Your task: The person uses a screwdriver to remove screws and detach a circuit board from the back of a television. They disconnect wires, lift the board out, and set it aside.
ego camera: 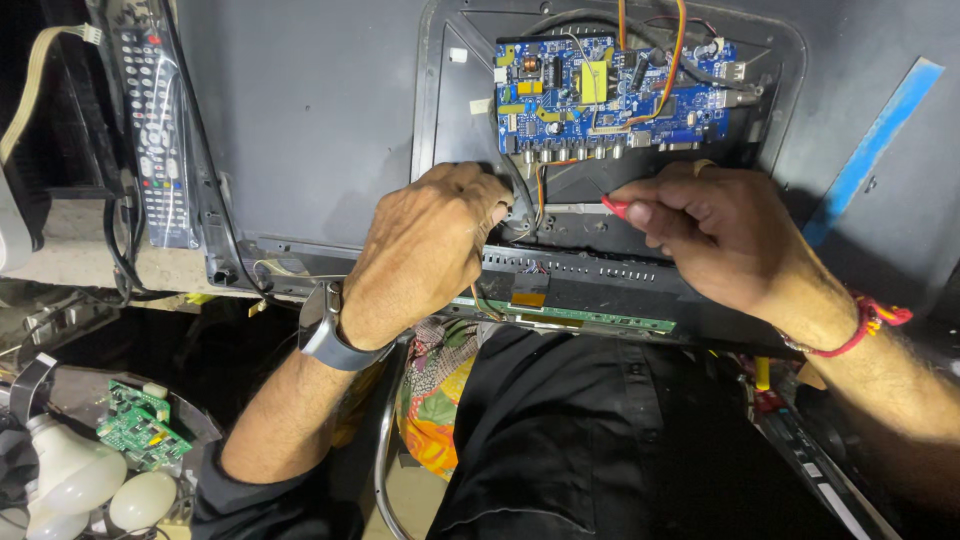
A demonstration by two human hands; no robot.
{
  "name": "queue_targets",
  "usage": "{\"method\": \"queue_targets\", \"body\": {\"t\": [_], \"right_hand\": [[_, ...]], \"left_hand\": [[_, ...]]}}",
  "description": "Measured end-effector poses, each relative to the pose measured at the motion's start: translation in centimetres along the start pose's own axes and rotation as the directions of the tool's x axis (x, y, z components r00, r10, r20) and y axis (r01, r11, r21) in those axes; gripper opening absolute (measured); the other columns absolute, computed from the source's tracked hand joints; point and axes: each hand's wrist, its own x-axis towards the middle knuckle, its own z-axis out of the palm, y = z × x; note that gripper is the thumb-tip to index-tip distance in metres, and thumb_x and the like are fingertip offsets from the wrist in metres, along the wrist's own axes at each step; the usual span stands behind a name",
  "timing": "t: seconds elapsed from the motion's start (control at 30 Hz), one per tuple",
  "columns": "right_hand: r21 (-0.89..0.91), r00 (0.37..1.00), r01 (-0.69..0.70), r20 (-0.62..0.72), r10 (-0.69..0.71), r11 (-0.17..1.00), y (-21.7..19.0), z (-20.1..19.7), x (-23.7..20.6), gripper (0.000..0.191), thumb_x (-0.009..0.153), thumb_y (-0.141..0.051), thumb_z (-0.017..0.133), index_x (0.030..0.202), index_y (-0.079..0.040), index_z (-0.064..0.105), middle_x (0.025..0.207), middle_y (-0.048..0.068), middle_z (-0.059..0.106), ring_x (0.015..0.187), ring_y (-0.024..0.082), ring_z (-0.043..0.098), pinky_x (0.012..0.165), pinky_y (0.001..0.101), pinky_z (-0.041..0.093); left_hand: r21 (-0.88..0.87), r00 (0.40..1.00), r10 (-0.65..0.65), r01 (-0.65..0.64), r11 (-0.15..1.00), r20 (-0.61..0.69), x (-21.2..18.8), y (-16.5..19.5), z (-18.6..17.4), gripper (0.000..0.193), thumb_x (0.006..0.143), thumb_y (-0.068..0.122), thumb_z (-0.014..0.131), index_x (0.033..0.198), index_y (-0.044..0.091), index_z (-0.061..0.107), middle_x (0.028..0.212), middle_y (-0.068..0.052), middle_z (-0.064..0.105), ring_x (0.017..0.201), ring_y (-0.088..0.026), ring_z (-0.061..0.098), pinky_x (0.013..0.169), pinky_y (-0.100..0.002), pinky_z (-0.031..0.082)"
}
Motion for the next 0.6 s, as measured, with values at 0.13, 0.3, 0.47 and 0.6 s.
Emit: {"method": "queue_targets", "body": {"t": [0.13, 0.3, 0.47, 0.6], "right_hand": [[-0.009, 1.000, 0.013, -0.001, -0.013, 1.000, 0.0, -0.2, 0.0, 0.022, 0.101, -0.019, 0.064, 0.114, -0.008, 0.077, 0.072, 0.005, 0.072, 0.060, 0.010, 0.066, 0.055, 0.0274, 0.051], [0.116, 0.997, 0.078, 0.003, -0.079, 0.990, 1.0, 0.1, 0.3, 0.025, 0.101, -0.021, 0.063, 0.117, -0.008, 0.076, 0.078, 0.002, 0.074, 0.063, 0.009, 0.065, 0.057, 0.0255, 0.052], [0.278, 0.995, 0.100, 0.001, -0.105, 0.955, 1.9, 0.1, 0.2, 0.026, 0.102, -0.021, 0.062, 0.122, -0.008, 0.074, 0.076, 0.001, 0.070, 0.065, 0.007, 0.062, 0.059, 0.0239, 0.053], [0.252, 0.996, 0.072, 0.026, -0.081, 0.965, 1.3, 0.1, 0.0, 0.026, 0.101, -0.018, 0.062, 0.122, -0.007, 0.074, 0.074, 0.001, 0.068, 0.063, 0.008, 0.061, 0.058, 0.0241, 0.052]], "left_hand": [[-0.040, 0.999, -0.048, 0.048, 0.998, 0.018, 0.2, 0.2, -0.2, 0.007, 0.092, 0.005, 0.066, 0.096, 0.001, 0.070, 0.091, -0.014, 0.069, 0.089, -0.034, 0.066, 0.072, -0.047, 0.052], [-0.115, 0.995, -0.067, 0.075, 0.991, 0.075, 0.9, 0.5, -0.5, 0.011, 0.095, 0.011, 0.067, 0.097, 0.001, 0.071, 0.092, -0.014, 0.071, 0.090, -0.034, 0.068, 0.072, -0.048, 0.052], [-0.189, 0.990, -0.071, 0.093, 0.978, 0.119, 1.2, 0.5, -0.3, 0.018, 0.090, 0.018, 0.073, 0.102, 0.004, 0.076, 0.094, -0.012, 0.073, 0.086, -0.033, 0.069, 0.074, -0.045, 0.053], [-0.232, 0.992, 0.075, -0.097, 0.968, -0.104, 1.1, 0.7, 0.5, 0.019, 0.090, 0.010, 0.072, 0.108, 0.003, 0.076, 0.105, -0.014, 0.072, 0.098, -0.035, 0.068, 0.083, -0.043, 0.054]]}}
